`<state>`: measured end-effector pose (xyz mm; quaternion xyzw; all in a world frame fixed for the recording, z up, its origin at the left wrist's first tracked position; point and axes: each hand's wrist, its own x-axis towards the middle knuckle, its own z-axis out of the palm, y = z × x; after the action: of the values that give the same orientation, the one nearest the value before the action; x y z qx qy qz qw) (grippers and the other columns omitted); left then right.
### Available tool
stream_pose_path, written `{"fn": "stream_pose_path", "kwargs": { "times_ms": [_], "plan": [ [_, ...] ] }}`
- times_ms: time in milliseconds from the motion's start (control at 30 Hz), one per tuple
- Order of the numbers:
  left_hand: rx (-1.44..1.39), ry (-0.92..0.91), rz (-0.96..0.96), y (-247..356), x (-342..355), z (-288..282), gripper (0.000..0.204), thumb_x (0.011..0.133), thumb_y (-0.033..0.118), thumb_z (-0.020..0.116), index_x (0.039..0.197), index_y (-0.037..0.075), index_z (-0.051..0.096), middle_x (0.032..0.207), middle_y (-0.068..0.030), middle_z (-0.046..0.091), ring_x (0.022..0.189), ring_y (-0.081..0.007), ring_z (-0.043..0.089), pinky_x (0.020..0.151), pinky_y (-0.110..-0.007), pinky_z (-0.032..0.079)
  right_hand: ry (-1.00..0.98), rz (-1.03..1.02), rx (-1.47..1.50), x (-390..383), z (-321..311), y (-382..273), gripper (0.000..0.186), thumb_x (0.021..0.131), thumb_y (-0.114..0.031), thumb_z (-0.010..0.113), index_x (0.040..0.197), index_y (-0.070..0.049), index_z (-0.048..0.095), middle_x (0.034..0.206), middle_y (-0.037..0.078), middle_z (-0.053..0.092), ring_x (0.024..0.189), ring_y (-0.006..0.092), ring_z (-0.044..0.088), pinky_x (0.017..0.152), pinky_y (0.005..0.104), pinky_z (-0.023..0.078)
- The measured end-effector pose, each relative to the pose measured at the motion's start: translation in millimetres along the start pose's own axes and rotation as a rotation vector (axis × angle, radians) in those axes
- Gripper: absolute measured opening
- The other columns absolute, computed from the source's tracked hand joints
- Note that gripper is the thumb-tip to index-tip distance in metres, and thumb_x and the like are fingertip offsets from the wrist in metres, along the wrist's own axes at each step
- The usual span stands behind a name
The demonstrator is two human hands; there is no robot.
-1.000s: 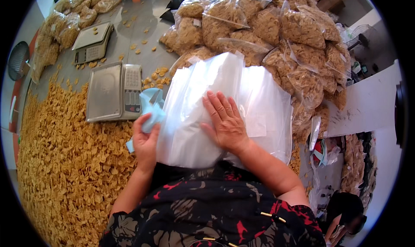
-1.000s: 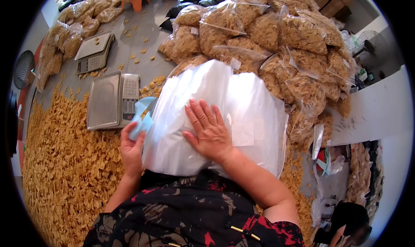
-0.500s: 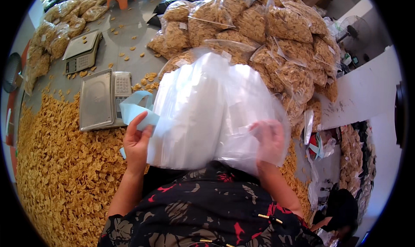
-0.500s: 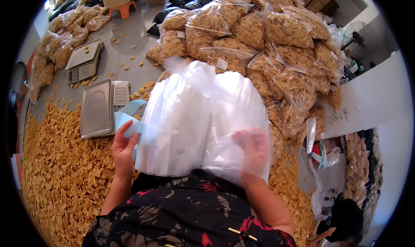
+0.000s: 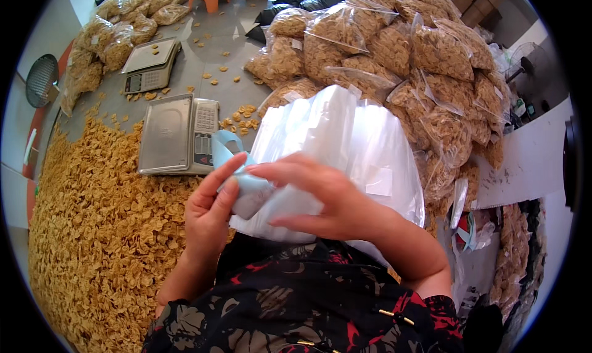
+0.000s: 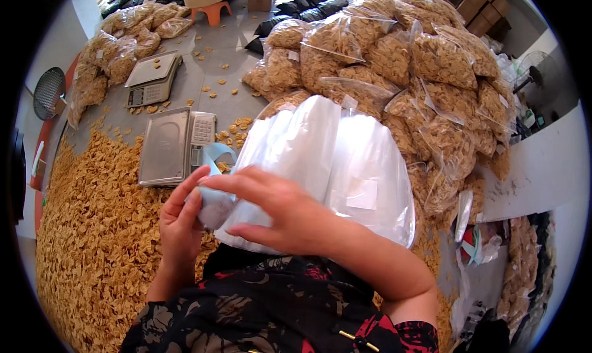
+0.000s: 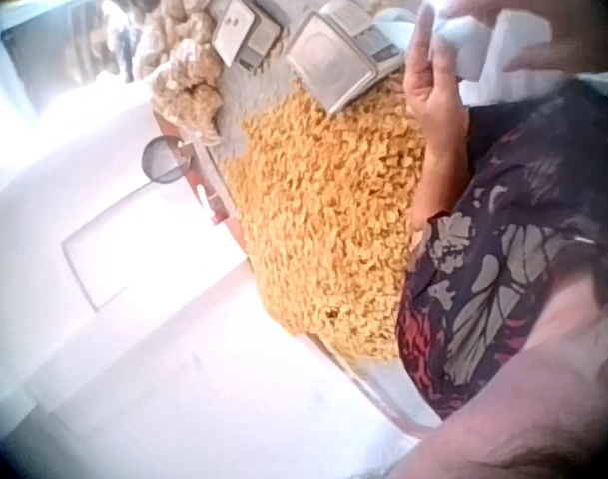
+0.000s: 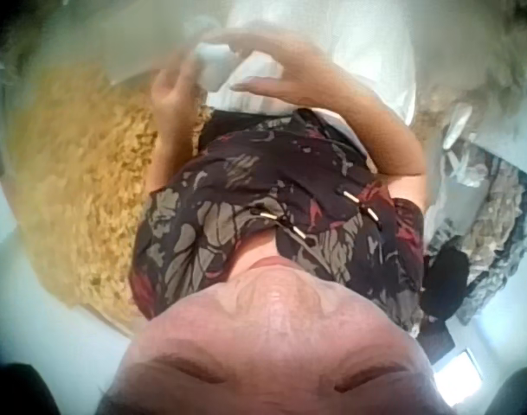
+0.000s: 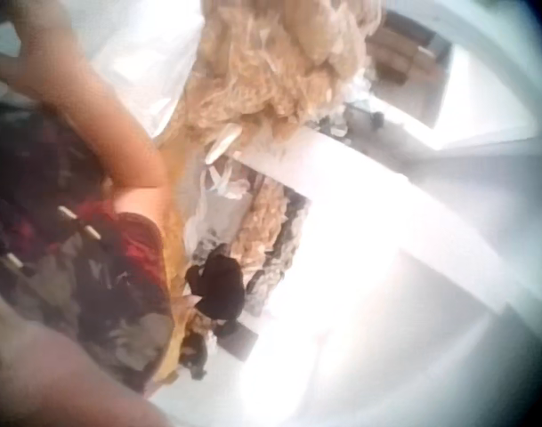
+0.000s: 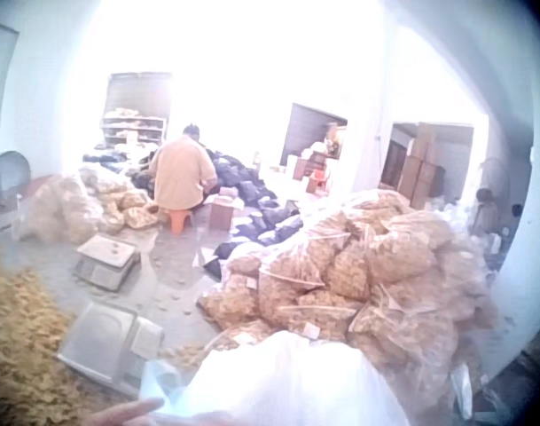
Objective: The person sits on the floor surrounded by piles of snacks and separates a stack of white and light blue plastic bags by hand. They repeatedly pull individual bags from the stack and place them aside.
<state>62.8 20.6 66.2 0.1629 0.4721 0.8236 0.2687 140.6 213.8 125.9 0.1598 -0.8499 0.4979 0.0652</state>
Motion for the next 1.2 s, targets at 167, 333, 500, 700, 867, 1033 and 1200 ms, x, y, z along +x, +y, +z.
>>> {"fn": "stream_pose_path", "kwargs": {
  "times_ms": [167, 333, 500, 700, 867, 1033, 1200],
  "plan": [
    [0.195, -0.122, -0.066, 3.8, -12.5, -8.9, 0.041, 0.094, 0.006, 0.059, 0.132, -0.003, 0.05, 0.123, -0.0111, 0.059, 0.109, -0.0123, 0.056, 0.092, -0.026, 0.046, 0.119, 0.025, 0.048, 12.3, 23.7, 30.0, 0.023, 0.077, 0.0, 0.072, 0.1, -0.004, 0.069, 0.085, 0.007, 0.066, 0.074, 0.0183, 0.064, 0.067, 0.0287, 0.049],
    [0.502, -0.225, -0.136, -9.2, -12.4, -32.0, 0.019, 0.091, 0.008, 0.064, 0.107, 0.0, 0.069, 0.088, -0.0039, 0.069, 0.083, -0.0088, 0.062, 0.07, -0.022, 0.049, 0.128, 0.01, 0.031, 0.6, 17.9, 28.0, 0.017, 0.078, 0.002, 0.072, 0.094, -0.003, 0.07, 0.088, 0.009, 0.065, 0.078, 0.0189, 0.064, 0.067, 0.0284, 0.05],
    [0.606, -0.269, 0.107, -21.0, -1.8, -42.2, 0.051, 0.088, 0.049, 0.064, 0.106, 0.001, 0.069, 0.089, -0.0062, 0.07, 0.08, -0.0114, 0.063, 0.072, -0.026, 0.05, 0.306, -0.285, 0.024, -2.9, 8.1, 4.1, 0.01, 0.082, -0.001, 0.069, 0.092, -0.002, 0.07, 0.097, 0.016, 0.062, 0.086, 0.0235, 0.063, 0.076, 0.0307, 0.05],
    [0.295, 0.087, 0.087, -16.5, 16.6, -61.2, 0.055, 0.096, 0.047, 0.049, 0.12, -0.001, 0.062, 0.106, -0.008, 0.067, 0.093, -0.0138, 0.063, 0.083, -0.027, 0.05, 0.001, 0.443, 0.271, -12.5, -58.8, 65.9, 0.02, 0.084, -0.008, 0.067, 0.102, -0.001, 0.059, 0.089, 0.005, 0.065, 0.081, 0.0101, 0.059, 0.075, 0.0277, 0.05],
    [0.246, 0.095, -0.03, -27.1, 18.1, -55.9, 0.029, 0.096, 0.011, 0.056, 0.123, 0.0, 0.06, 0.109, -0.0062, 0.065, 0.096, -0.0098, 0.061, 0.085, -0.024, 0.048, -0.173, 0.46, -0.485, -11.1, -39.8, 81.2, 0.035, 0.08, -0.017, 0.069, 0.113, -0.008, 0.059, 0.095, 0.011, 0.064, 0.089, 0.0224, 0.061, 0.083, 0.0349, 0.048],
    [0.173, 0.145, 0.066, -42.6, 14.4, -45.3, 0.03, 0.095, 0.005, 0.056, 0.125, 0.004, 0.06, 0.11, -0.0028, 0.064, 0.096, -0.0065, 0.057, 0.084, -0.022, 0.047, 0.229, 0.07, -1.031, -30.5, 6.7, 67.2, 0.055, 0.084, -0.032, 0.065, 0.132, -0.009, 0.051, 0.129, 0.012, 0.053, 0.122, 0.026, 0.048, 0.104, 0.0428, 0.035],
    [0.334, 0.173, 0.257, -44.5, 16.4, -61.4, 0.038, 0.096, 0.006, 0.053, 0.134, 0.006, 0.051, 0.116, -0.0051, 0.063, 0.104, -0.0089, 0.058, 0.088, -0.023, 0.046, 0.256, 0.252, -0.857, -27.9, 37.7, 65.6, 0.049, 0.086, -0.04, 0.061, 0.121, -0.007, 0.055, 0.12, 0.012, 0.053, 0.114, 0.0276, 0.049, 0.099, 0.0465, 0.034]
  ]
}}
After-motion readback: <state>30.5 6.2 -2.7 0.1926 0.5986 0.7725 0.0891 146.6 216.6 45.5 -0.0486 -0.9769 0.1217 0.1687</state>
